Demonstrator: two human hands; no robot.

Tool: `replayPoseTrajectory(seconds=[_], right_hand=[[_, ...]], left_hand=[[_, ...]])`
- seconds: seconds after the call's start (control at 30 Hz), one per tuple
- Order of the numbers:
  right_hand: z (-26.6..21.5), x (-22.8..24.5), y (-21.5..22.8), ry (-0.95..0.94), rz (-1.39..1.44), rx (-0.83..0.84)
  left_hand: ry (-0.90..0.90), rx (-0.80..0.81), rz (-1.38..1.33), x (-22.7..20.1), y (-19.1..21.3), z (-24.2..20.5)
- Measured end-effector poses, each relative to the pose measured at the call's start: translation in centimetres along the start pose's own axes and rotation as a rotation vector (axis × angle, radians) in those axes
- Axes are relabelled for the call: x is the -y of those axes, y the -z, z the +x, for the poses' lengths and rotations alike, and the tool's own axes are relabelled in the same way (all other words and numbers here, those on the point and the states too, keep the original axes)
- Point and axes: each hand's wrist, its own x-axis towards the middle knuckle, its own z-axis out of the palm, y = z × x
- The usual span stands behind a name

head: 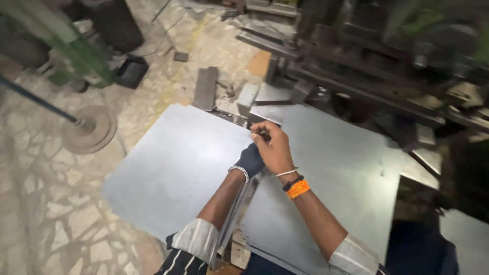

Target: Feeding individual metal sheets into a stamping machine for processing.

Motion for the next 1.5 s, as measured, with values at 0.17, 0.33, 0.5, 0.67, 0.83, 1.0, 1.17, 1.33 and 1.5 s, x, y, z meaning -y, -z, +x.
replayPoseTrajectory(seconds=[0.17,0.33,0.5,0.67,0.83,1.0,1.17,1.33,1.5], right_hand=[[2.1,-3.5,-5.7,-0.255,0.306,0.098],[1.6,-4.9,-8.2,-0.442,0.405,0.167],[0.6,-6.6,-8.1,-0.515,0.485,0.233],[-0.8,-4.8,-5.7,-0.485,0.543,0.237],[-1.4,-3.6,-3.0,-0.391,0.599,0.280],[-4.8,-0.5,1.3,-0.412,0.563,0.227],[-9.6,-2.5,4.5,-0.526,0.623,0.142],[-13.1,-1.4,11.8,-0.548,0.583,-0.354],[-15.8,-4.1,22.2,-0.327,0.604,-0.489]], left_hand=[[0.458,-0.399,-0.062,-0.4,14.5,-2.8],[0.557,-0.690,0.528,8.9,21.5,-7.3],[1.238,-0.119,0.320,18.4,26.4,-8.8],[1.032,-0.248,0.223,29.8,28.4,-10.6],[0.903,-0.333,0.259,22.6,36.5,-8.9],[0.676,-0.537,0.001,13.7,40.9,-7.4],[0.457,-0.161,0.304,12.8,34.4,-2.7],[0.756,-0.123,-0.766,-7.8,33.8,-3.5],[0.594,-0.036,-1.648,-8.1,21.6,-3.9]])
